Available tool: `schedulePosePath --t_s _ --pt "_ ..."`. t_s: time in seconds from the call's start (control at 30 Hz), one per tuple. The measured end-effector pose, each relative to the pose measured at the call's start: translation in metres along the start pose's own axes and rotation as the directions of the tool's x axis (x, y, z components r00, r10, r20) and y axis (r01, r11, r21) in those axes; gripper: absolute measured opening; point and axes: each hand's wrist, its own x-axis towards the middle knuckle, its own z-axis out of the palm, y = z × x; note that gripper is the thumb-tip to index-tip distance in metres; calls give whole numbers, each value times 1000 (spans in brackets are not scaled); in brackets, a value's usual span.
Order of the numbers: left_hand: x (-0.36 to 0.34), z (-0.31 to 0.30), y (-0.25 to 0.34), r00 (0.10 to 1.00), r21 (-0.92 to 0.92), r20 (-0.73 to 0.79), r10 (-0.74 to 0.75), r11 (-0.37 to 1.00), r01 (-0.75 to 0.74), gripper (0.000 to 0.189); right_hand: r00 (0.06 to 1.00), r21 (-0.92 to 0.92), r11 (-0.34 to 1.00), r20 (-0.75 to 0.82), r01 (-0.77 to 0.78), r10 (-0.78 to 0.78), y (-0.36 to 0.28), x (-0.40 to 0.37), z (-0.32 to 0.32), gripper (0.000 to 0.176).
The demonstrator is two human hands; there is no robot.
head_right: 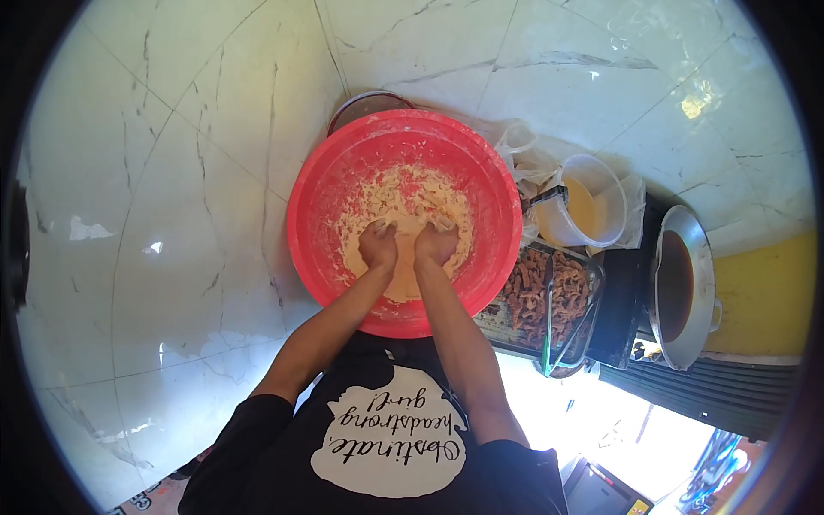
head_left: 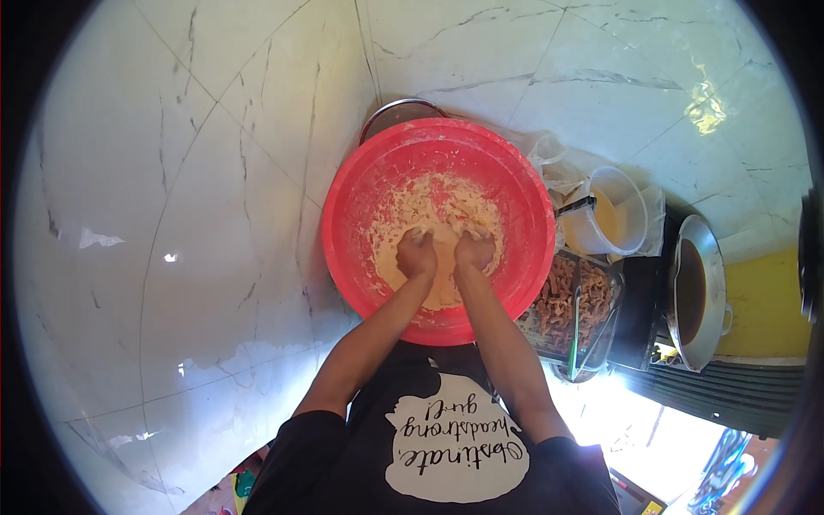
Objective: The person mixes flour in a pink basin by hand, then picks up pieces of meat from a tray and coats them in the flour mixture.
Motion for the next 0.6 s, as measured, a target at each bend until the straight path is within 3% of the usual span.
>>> schedulePosePath --t_s 0.13,0.23,0.3,0.33,0.4,0.53,0.6 --pt "4 6 -10 990 -107 -43 -132 986 127 26 993 159 981 -23 -107 112 2 -5 6 23" --pt "-6 10 -7 997 -52 -23 -68 996 67 27 1000 -10 1000 29 -7 8 -6 -20 1 16" --pt "1 5 -7 998 32 -37 48 998 -47 26 990 216 971 115 -101 78 14 3 4 10" --pt "0 7 -6 998 31 -37 49 998 -48 26 990 217 971 115 -101 77 18 5 5 10" --pt "-6 8 -6 987 63 -154 -40 997 51 26 982 235 954 69 -186 175 20 0 8 8" --pt "-13 9 -6 990 89 -118 -72 993 83 27 989 143 979 64 -144 136 16 -15 12 7" --pt "-9 5 -7 988 26 -36 -148 988 149 24 963 176 956 176 -233 202 20 -13 17 9"
